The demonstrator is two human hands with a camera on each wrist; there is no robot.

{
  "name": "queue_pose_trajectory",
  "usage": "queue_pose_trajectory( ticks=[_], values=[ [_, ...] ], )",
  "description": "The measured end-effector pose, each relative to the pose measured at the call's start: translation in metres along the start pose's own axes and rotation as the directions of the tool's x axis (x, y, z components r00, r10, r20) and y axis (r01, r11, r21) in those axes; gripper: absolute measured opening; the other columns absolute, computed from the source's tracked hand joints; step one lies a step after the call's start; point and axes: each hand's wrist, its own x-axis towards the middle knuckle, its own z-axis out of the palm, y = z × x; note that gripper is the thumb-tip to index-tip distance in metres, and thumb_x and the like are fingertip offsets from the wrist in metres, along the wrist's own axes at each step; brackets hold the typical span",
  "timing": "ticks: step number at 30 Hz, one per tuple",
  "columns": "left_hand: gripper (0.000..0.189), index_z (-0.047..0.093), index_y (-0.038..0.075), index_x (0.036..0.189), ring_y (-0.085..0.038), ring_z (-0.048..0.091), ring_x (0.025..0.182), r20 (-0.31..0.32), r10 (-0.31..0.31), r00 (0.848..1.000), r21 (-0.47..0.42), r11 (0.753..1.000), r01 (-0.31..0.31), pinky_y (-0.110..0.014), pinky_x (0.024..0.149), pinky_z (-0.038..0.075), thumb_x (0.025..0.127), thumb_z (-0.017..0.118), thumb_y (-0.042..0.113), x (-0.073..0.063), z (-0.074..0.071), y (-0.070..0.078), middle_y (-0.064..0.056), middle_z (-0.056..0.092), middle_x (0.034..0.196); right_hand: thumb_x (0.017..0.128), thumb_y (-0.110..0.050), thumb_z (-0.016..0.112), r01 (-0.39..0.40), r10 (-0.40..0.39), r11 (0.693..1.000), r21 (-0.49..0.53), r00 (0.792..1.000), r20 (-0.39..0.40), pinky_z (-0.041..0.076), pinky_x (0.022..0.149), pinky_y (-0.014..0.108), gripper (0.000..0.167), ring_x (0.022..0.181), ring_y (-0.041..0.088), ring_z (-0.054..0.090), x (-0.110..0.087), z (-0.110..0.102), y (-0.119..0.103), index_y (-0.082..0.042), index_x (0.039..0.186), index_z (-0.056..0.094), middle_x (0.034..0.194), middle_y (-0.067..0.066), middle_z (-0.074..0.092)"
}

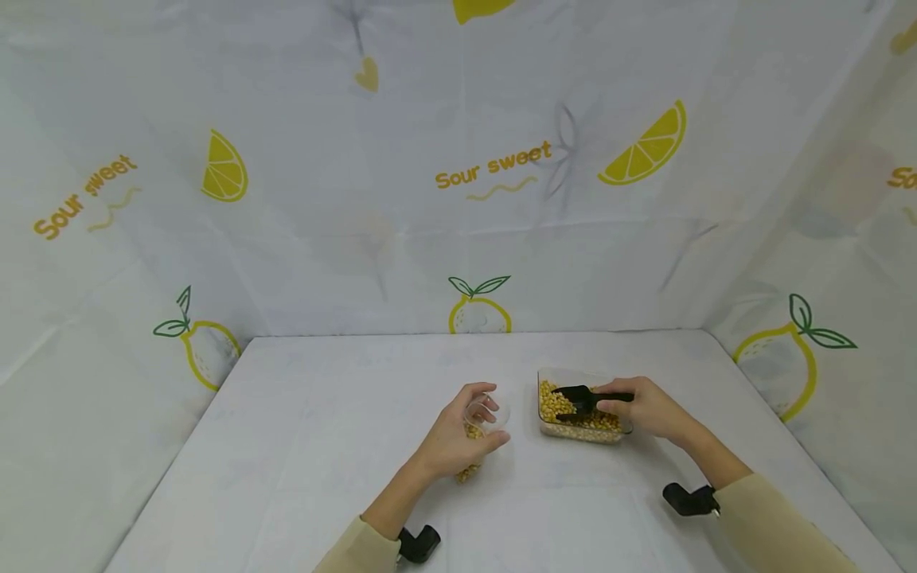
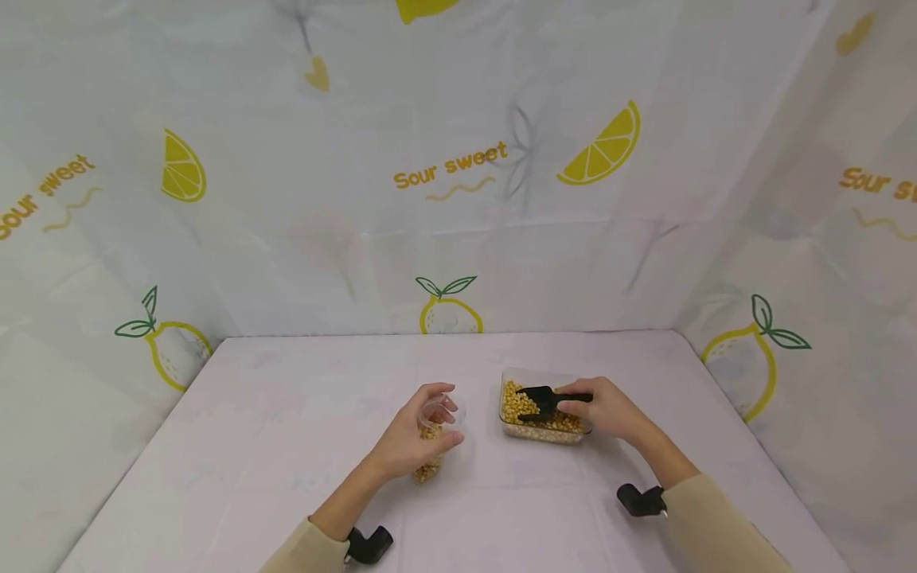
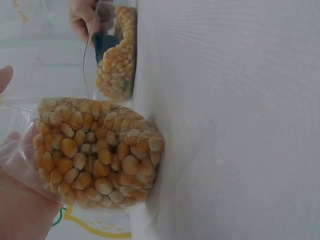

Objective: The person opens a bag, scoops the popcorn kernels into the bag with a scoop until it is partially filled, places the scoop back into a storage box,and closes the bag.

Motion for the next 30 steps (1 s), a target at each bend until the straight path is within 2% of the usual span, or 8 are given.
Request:
queue_pose_trajectory(
  ticks=[12,16,19,21,23,26,28,30],
  values=[
    [0.064,0.046,0.016,0.144,-0.019,0.063,0.106,0.002,-0.012,1.0,-0.015,1.0,0.012,-0.038,0.095,0.049,0.09,0.079,0.023,0.0,0.001,0.0,-0.014,0.063,0.12,0.099,-0.026,0.068,-0.022,0.024,0.999,0.032,0.999,-0.046,0.031,0.104,0.073,0.04,0.137,0.06,0.033,-0.011,-0.003,-0.001,0.002,0.128,0.067,0.135,0.03,0.058],
    [0.063,0.046,0.015,0.144,-0.019,0.063,0.105,-0.001,0.0,1.0,-0.009,1.0,0.0,-0.037,0.095,0.049,0.09,0.079,0.022,0.0,0.001,0.0,-0.014,0.063,0.119,0.099,-0.026,0.068,-0.044,0.048,0.997,0.059,0.997,-0.067,0.047,0.093,0.057,0.041,0.137,0.057,0.036,-0.013,-0.004,0.0,0.001,0.129,0.067,0.139,0.031,0.055],
    [0.063,0.046,0.014,0.144,-0.018,0.063,0.104,-0.001,0.006,1.0,0.0,1.0,-0.006,-0.036,0.095,0.05,0.091,0.079,0.022,0.0,0.001,-0.001,-0.014,0.063,0.119,0.099,-0.026,0.068,-0.054,0.063,0.991,0.122,0.996,-0.071,0.047,0.066,0.039,0.043,0.102,0.04,0.06,-0.014,-0.005,0.002,0.002,0.132,0.065,0.142,0.032,0.052],
    [0.063,0.046,0.014,0.143,-0.017,0.063,0.104,-0.003,0.009,1.0,0.004,1.0,-0.009,-0.036,0.094,0.05,0.091,0.079,0.022,0.0,0.001,-0.001,-0.014,0.063,0.118,0.099,-0.025,0.068,-0.057,0.07,0.981,0.183,0.995,-0.067,0.042,0.053,0.033,0.045,0.069,0.024,0.053,-0.015,-0.005,0.003,0.004,0.133,0.063,0.141,0.033,0.052],
    [0.063,0.046,0.014,0.144,-0.017,0.063,0.104,-0.003,0.007,1.0,0.0,1.0,-0.007,-0.036,0.094,0.05,0.09,0.079,0.022,0.0,0.001,0.0,-0.014,0.063,0.119,0.099,-0.023,0.068,-0.06,0.077,0.969,0.239,0.995,-0.063,0.038,0.048,0.031,0.046,0.052,0.014,0.034,-0.016,-0.005,0.004,0.007,0.134,0.061,0.129,0.032,0.057],
    [0.064,0.046,0.014,0.144,-0.018,0.063,0.104,-0.003,0.006,1.0,-0.005,1.0,-0.006,-0.037,0.095,0.05,0.09,0.079,0.021,0.0,0.001,0.0,-0.015,0.063,0.119,0.099,-0.023,0.068,-0.068,0.088,0.955,0.289,0.994,-0.059,0.036,0.046,0.031,0.048,0.047,0.007,0.025,-0.018,-0.005,0.006,0.009,0.135,0.059,0.093,0.017,0.06],
    [0.064,0.046,0.014,0.144,-0.018,0.063,0.105,-0.003,-0.001,1.0,-0.008,1.0,0.001,-0.037,0.095,0.05,0.09,0.079,0.021,0.0,0.001,0.0,-0.015,0.063,0.119,0.1,-0.024,0.068,-0.077,0.1,0.95,0.304,0.993,-0.058,0.035,0.046,0.032,0.05,0.048,0.007,0.024,-0.019,-0.005,0.005,0.009,0.135,0.058,0.07,0.004,0.048],
    [0.064,0.046,0.015,0.144,-0.018,0.063,0.105,-0.005,-0.007,1.0,-0.007,1.0,0.007,-0.037,0.095,0.049,0.09,0.079,0.022,0.0,0.001,0.0,-0.014,0.063,0.119,0.1,-0.024,0.067,-0.076,0.1,0.944,0.322,0.993,-0.059,0.034,0.046,0.033,0.05,0.048,0.008,0.022,-0.02,-0.004,0.006,0.01,0.136,0.057,0.059,-0.004,0.036]
  ],
)
